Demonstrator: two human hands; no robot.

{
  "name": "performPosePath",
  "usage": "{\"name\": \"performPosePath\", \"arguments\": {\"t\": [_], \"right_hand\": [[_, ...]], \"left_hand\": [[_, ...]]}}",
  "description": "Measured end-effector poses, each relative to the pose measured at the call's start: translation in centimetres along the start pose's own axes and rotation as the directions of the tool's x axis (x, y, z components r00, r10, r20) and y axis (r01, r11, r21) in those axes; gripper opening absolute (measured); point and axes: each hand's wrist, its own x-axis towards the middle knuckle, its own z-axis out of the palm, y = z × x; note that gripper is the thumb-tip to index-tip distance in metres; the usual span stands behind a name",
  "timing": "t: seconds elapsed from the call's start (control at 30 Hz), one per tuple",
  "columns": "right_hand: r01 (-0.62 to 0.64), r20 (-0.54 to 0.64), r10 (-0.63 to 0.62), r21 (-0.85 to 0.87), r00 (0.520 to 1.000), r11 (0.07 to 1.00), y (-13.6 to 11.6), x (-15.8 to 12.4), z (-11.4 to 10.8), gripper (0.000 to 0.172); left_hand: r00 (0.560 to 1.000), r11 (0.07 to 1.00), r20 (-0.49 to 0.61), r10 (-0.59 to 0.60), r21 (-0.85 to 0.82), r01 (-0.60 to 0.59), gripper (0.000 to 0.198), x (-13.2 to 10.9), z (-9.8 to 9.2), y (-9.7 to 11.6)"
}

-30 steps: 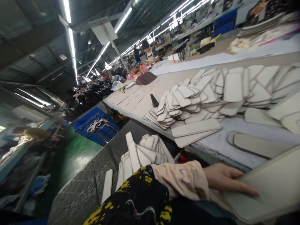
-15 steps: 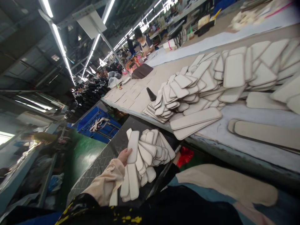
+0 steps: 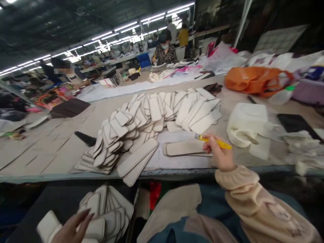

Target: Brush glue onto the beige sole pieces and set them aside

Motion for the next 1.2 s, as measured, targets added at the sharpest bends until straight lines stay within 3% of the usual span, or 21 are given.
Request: {"name": "performPosePath", "arguments": {"t": [0.1,0.23,0.3,0.37,0.47,0.57,0.7,0.8,1.0,1.2], "right_hand": [[-0.049,0.074,0.044,0.066,0.996,0.997,0.2,-0.7,1.5,0.045],[-0.119,0.117,0.105,0.119,0.988,0.986,0.2,-1.2,3.1,0.044],[-0.136,0.101,0.124,0.125,0.987,0.983,0.3,-0.9,3.4,0.045],[-0.130,0.068,0.123,0.109,0.990,0.985,0.4,-0.1,3.0,0.046],[-0.052,-0.029,0.052,-0.018,0.998,0.998,0.0,1.7,0.8,0.043],[0.000,-0.206,-0.058,-0.270,0.977,0.963,-1.4,3.1,-3.3,0.034],[-0.124,-0.434,-0.164,-0.561,0.886,0.818,-3.2,3.6,-9.3,0.032],[-0.198,-0.456,-0.213,-0.698,0.864,0.688,-3.1,3.5,-12.0,0.038],[-0.260,-0.361,-0.129,-0.837,0.924,0.481,0.1,3.9,-12.0,0.043],[-0.264,-0.324,-0.088,-0.877,0.942,0.401,1.5,4.5,-11.4,0.042]], "left_hand": [[0.945,0.943,-0.146,0.292,-0.124,-0.310,0.018,4.7,5.1,5.6],[0.841,0.805,-0.200,0.504,-0.245,-0.541,0.018,11.5,12.1,15.6],[0.787,0.742,-0.179,0.591,-0.264,-0.617,0.018,14.2,14.4,18.8],[0.740,0.689,-0.148,0.656,-0.282,-0.667,0.017,15.9,15.8,20.3],[0.700,0.640,-0.155,0.697,-0.306,-0.705,0.014,17.1,17.0,20.6],[0.684,0.608,-0.200,0.701,-0.334,-0.721,0.014,17.4,17.7,20.1],[0.676,0.588,-0.217,0.704,-0.353,-0.727,0.016,17.3,18.1,19.7],[0.677,0.587,-0.222,0.702,-0.357,-0.726,0.014,17.3,18.2,19.7],[0.665,0.574,-0.227,0.711,-0.359,-0.736,0.011,17.6,18.3,19.7],[0.671,0.580,-0.204,0.713,-0.366,-0.728,0.012,17.3,18.0,19.7]]}}
